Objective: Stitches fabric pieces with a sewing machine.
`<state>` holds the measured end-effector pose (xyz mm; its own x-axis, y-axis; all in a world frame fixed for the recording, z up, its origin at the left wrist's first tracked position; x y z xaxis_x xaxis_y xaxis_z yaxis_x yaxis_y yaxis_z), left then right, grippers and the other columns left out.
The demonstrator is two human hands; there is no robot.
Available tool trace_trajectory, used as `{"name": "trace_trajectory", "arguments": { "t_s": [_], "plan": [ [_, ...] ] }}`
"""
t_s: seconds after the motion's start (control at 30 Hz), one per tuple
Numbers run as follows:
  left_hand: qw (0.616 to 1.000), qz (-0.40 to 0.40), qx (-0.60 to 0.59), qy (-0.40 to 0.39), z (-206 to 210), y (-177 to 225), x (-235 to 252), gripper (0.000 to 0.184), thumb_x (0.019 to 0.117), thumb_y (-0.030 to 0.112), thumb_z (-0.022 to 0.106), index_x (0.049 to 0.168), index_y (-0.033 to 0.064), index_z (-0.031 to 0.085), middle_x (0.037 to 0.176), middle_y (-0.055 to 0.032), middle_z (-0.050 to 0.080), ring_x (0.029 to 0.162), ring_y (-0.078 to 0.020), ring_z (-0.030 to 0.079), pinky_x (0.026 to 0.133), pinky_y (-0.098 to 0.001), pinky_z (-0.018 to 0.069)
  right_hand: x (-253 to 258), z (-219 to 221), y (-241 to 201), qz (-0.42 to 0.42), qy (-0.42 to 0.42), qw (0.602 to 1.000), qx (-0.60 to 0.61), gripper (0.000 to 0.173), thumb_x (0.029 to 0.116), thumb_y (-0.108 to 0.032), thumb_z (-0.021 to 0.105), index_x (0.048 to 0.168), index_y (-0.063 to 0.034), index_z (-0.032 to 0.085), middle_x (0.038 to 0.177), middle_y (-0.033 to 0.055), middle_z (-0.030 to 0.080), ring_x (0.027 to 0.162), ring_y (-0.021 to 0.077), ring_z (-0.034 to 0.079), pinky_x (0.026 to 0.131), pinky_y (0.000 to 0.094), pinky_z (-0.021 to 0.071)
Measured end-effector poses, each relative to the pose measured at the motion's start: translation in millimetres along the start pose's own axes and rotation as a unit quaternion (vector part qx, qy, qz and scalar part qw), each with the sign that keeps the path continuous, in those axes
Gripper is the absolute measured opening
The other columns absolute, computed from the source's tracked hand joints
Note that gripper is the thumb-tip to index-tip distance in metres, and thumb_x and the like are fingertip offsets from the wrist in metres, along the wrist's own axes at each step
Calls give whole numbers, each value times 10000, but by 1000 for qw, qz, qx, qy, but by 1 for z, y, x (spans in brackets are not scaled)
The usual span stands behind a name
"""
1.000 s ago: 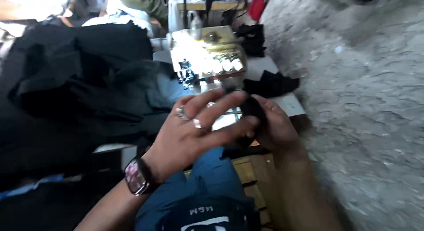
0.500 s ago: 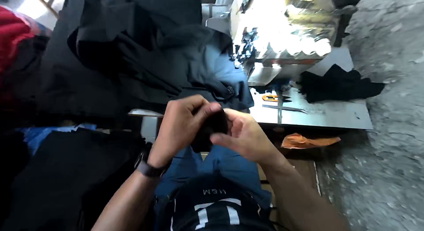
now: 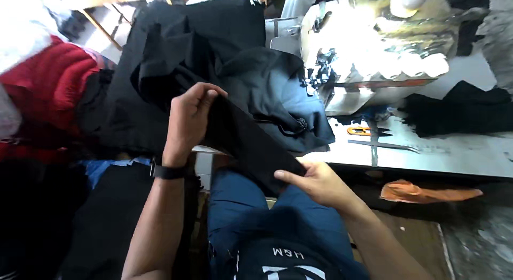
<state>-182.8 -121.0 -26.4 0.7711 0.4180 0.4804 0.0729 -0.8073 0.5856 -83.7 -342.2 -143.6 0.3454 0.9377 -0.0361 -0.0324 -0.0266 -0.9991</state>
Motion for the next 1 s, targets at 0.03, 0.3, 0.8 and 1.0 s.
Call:
{"name": "trace_trajectory", "arguments": {
  "t_s": [0.03,0.3,0.8,1.0],
  "plan": [
    [1000,-4,4,6,-5,-17,9,251,1088,134,474,1117,33,702,1047,-13,735,950,24,661,883,-186,537,3,-4,-4,-5,40,999,32,116,992,-126,677,1008,-37,750,868,7,776,764,106,756,731,299,667],
    [993,-60,82,66,23,-120,60,350,1064,321,562,1019,-4,684,800,-80,666,704,-107,614,699,-303,510,45,0,0,-1,153,983,-97,319,1104,-205,476,911,-57,682,709,-23,745,548,59,689,522,208,596],
    [977,-112,-152,-98,53,-31,33,333,1084,294,509,831,111,623,679,62,565,606,-12,551,584,-215,494,-46,-65,-26,-77,282,887,-358,412,1009,-351,646,1330,-94,670,1218,83,711,1001,154,700,842,376,595],
    [885,-151,-424,-123,76,84,-17,373,1117,288,431,946,34,644,730,-78,648,586,-133,630,512,-272,557,-37,-8,-92,-258,219,917,-213,657,846,-281,865,1374,16,610,1264,88,706,1162,156,684,988,360,607]
  ]
}}
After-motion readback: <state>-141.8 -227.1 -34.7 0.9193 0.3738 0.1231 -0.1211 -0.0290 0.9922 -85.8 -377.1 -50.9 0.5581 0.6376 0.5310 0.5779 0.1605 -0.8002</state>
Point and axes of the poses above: each hand's wrist, its own x-axis towards the middle knuckle, its own z-axis out of the palm, y = z × x, the point moved 8 cm from there along x, towards the middle knuckle
